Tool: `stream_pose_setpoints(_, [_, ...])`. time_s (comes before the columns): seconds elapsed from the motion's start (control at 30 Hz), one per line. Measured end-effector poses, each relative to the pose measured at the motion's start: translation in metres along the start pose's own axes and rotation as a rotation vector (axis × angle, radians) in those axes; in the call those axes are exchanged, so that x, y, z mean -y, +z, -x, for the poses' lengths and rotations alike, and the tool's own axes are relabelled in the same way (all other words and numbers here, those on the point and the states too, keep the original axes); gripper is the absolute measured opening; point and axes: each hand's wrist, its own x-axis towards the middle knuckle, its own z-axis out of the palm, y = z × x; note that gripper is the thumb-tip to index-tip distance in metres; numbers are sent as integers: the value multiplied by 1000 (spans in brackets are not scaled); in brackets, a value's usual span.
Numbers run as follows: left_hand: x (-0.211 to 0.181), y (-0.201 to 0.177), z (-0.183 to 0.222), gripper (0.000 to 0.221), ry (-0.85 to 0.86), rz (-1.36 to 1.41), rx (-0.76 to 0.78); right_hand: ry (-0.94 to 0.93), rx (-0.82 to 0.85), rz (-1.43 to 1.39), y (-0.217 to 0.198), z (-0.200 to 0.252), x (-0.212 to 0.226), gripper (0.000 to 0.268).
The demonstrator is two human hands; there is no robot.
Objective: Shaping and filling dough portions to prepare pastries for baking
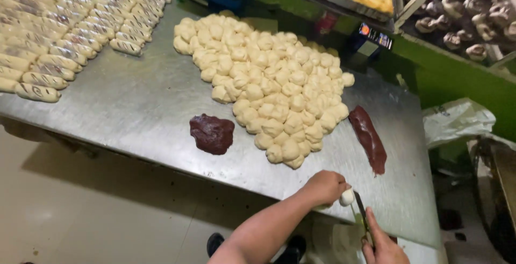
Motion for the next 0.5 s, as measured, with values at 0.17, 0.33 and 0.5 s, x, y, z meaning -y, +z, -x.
stream_pose_setpoints(0.17, [-22, -30, 32, 33, -120, 291, 86, -160, 39, 28, -5, 0, 7, 86])
stream_pose_setpoints(0.33, [-6, -7, 8, 34, -44, 161, 23, -203, 19, 55, -3, 3, 3, 88])
stream_pose_setpoints(0.5, [-6, -6, 6, 35, -42, 84, 10, -279, -44, 97, 6, -1, -5, 88])
